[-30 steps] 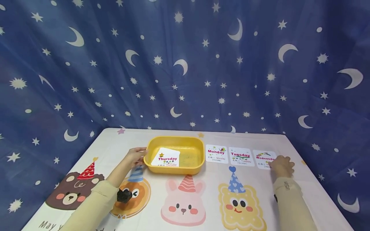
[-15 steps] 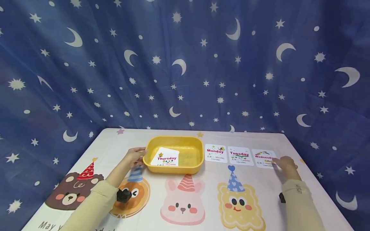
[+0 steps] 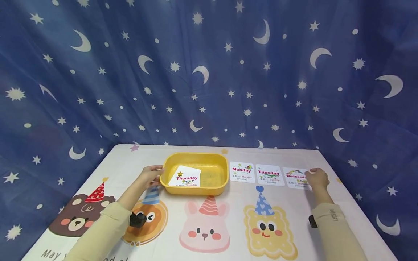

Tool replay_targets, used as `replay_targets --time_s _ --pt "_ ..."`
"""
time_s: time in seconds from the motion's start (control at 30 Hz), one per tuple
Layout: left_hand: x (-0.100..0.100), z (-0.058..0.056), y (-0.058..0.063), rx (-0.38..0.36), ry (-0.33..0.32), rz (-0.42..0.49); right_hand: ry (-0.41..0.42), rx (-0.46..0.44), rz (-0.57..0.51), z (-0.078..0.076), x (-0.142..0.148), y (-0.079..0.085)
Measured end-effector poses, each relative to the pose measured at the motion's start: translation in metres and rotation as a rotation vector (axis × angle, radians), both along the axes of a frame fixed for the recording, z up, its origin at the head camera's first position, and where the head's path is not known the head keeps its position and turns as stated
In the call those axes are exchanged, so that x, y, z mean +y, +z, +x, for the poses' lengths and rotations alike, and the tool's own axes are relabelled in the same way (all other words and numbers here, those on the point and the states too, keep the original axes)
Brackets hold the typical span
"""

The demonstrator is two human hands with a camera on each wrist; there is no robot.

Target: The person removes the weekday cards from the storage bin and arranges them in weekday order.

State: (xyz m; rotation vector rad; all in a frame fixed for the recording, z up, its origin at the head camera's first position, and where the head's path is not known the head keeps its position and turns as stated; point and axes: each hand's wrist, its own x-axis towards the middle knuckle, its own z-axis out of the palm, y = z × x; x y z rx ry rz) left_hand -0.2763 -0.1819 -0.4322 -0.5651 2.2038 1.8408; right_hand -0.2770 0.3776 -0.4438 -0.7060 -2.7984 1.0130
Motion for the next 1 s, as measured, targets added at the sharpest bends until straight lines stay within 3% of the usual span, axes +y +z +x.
replay_targets --time_s 0.17,0.47,0.77,1.0 --pt "0.002 0.0 0.0 0.0 -0.006 -0.004 0.011 0.059 -0.019 -0.001 -0.023 0.004" --pt "0.003 0.0 0.0 0.009 0.007 0.0 0.139 0.158 -0.067 -0.01 -0.069 0.02" --pt "0.002 -0.003 0.002 0.017 -0.001 -0.007 0.304 0.12 -0.267 -0.016 -0.123 0.038" --pt "0.001 0.0 0.001 -0.006 -0.004 -0.027 0.503 0.11 -0.434 -0.016 -0.191 0.056"
